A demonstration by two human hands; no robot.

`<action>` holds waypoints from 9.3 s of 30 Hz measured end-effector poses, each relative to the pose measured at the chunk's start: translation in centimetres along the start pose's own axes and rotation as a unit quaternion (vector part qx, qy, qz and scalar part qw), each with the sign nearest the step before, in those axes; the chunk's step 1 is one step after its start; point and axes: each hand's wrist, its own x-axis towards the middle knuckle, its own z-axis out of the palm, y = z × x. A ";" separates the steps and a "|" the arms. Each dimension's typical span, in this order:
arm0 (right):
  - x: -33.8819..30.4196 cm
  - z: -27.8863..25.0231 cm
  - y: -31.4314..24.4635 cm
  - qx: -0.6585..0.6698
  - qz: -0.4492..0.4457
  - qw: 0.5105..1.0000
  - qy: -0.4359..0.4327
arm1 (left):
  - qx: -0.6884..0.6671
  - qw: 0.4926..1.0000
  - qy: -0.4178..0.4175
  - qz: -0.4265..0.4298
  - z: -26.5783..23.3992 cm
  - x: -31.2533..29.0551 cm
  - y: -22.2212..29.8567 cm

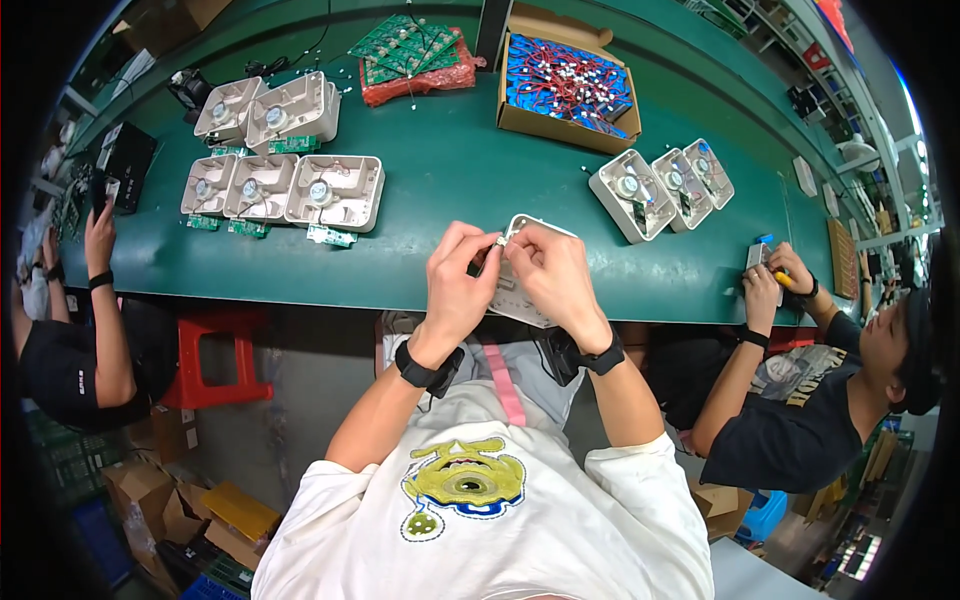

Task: The person picks up a battery from a box, places it into a plastic housing, and connects the battery wires to a circuit board. They then move the assembled housing to the side and repeat the process with several more units.

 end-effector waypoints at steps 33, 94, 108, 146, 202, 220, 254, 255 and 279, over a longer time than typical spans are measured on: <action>-10.2 -0.2 0.6 -0.173 -0.086 0.971 0.142 | 0.066 0.972 -0.202 -0.096 -2.8 2.0 4.1; 2.8 -0.3 -2.5 -0.173 -0.233 0.954 -0.073 | 0.372 0.916 -0.016 -0.149 -25.9 7.2 -7.0; 1.6 2.5 -0.2 -0.227 -0.240 0.942 -0.055 | 0.395 0.907 -0.055 -0.138 -14.1 7.9 -5.4; 4.6 2.7 4.3 -0.149 -0.178 0.955 0.187 | 0.355 0.889 -0.148 0.246 -8.3 14.1 -8.2; -2.3 -5.5 1.6 0.404 -0.112 0.907 0.042 | -0.114 0.974 -0.133 -0.146 -2.3 2.1 -0.4; -0.9 -1.9 0.6 -0.016 -0.080 0.997 0.001 | -0.117 0.986 -0.109 -0.057 -1.7 0.6 0.2; -1.1 -2.2 0.3 0.057 -0.048 0.997 0.001 | -0.118 0.984 -0.117 -0.071 -2.0 1.0 0.1; -1.2 -2.2 0.2 0.070 -0.033 0.997 -0.005 | -0.118 0.984 -0.117 -0.071 -1.9 0.9 0.1; -1.2 -1.0 0.4 0.011 -0.039 0.999 0.027 | -0.034 0.994 -0.070 0.078 -1.6 0.2 0.2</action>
